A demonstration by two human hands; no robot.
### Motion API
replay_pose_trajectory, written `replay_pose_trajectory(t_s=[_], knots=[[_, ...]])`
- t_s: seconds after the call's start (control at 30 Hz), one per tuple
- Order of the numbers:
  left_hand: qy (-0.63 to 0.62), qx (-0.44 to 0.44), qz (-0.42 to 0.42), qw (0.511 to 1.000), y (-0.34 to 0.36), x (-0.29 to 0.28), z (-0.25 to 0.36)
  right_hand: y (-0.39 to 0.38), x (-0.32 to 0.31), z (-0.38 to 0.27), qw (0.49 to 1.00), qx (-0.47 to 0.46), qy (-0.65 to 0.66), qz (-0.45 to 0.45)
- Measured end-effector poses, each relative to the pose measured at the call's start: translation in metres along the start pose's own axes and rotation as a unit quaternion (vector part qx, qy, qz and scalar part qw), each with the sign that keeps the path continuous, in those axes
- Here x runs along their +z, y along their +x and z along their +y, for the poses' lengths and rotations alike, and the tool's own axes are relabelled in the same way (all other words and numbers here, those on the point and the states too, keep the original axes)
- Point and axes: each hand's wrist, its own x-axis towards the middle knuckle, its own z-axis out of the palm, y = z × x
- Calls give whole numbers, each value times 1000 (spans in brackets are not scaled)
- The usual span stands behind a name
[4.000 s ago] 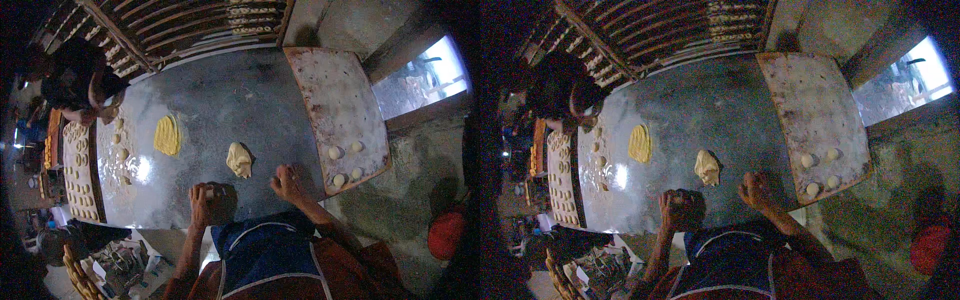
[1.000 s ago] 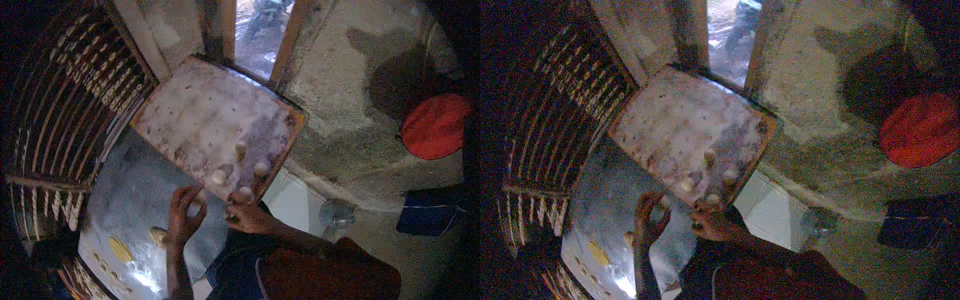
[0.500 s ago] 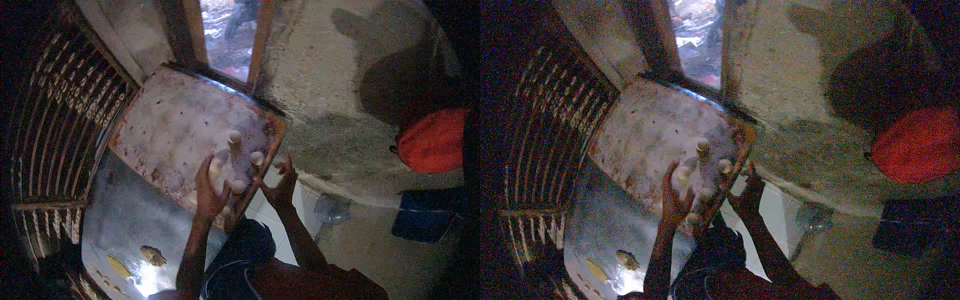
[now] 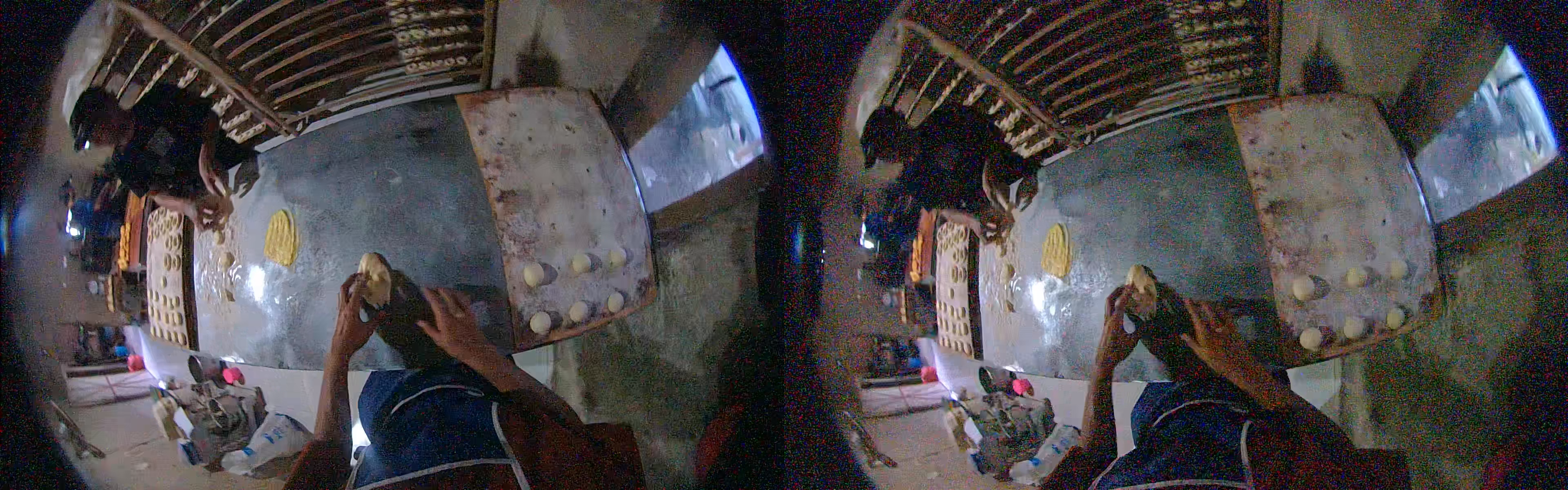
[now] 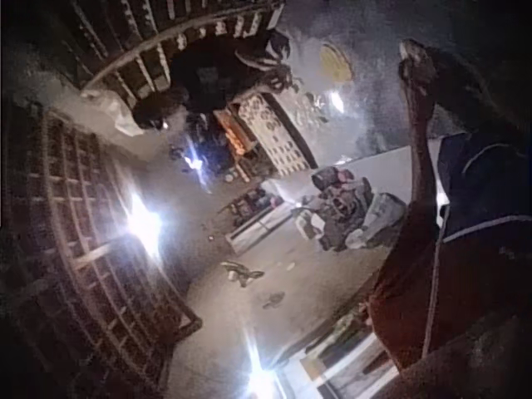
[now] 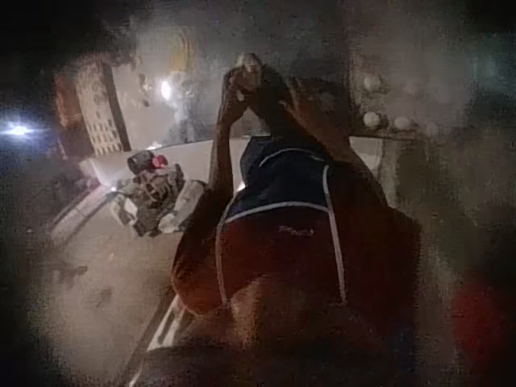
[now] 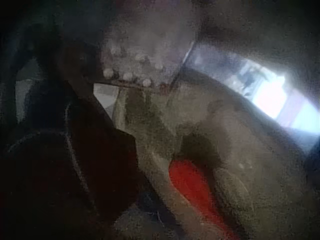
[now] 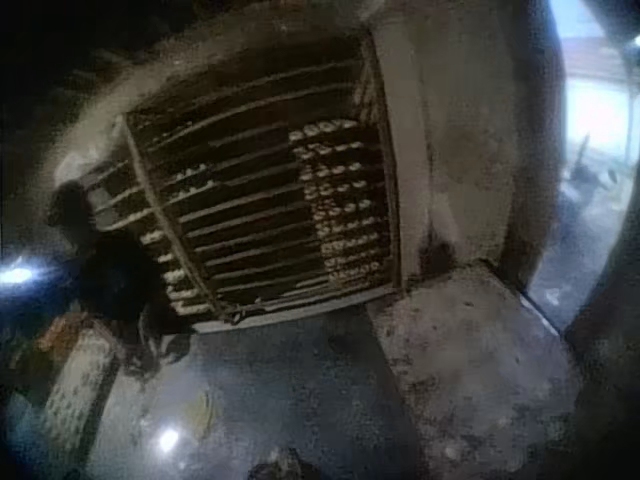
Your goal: The person shapes small dough balls into rings by hand and places them on a wooden board. Another person works nearby, also shaping dough and arranging it on trays.
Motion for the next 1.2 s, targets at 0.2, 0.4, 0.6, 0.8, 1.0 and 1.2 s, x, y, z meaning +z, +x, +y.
replay_pose_trajectory(t_s=[0.2, 0.4, 0.6, 0.8, 1.0, 1.2], knots=[[-24, 82, -70, 994, 61, -39, -37, 60, 75, -45, 994, -39, -82, 66], [90, 282, -156, 942, 82, -9, -71, 63, 116, -24, 997, 53, -7, 57], [42, 230, -268, 935, 63, -53, -54, 69, 107, -71, 987, -21, -145, 63], [-32, 227, -249, 941, 60, -213, 16, 59, 132, -70, 910, -198, -327, 163], [-214, -61, -332, 917, 81, -304, 65, 52, 16, -135, 995, -44, -81, -33], [-72, 36, -66, 995, 146, -38, -92, 76, 87, -47, 816, 438, 376, 14]])
